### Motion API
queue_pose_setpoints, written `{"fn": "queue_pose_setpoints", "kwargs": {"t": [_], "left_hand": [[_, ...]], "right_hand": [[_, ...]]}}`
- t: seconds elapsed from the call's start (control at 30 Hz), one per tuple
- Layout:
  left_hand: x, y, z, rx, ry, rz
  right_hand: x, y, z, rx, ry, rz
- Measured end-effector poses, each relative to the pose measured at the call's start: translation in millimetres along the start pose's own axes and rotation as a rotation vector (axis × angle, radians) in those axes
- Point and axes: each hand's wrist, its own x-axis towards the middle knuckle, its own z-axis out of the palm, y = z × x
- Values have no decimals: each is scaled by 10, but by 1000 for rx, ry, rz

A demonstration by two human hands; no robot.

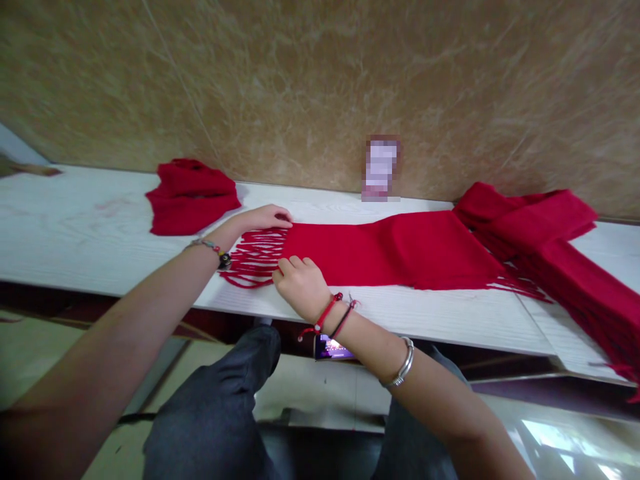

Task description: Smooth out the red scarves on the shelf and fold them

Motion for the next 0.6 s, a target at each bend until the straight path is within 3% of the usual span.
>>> {"fn": "queue_pose_setpoints", "kwargs": {"t": [0.33, 0.5, 0.6], "left_hand": [[-31, 36, 33, -81, 33, -36], [-4, 35, -22, -245, 64, -52], [31, 174, -99, -508, 84, -58]], "right_hand": [[18, -8, 25, 0, -12, -45], [23, 59, -21, 206, 94, 164], [-7, 187, -133, 486, 261, 326]]}}
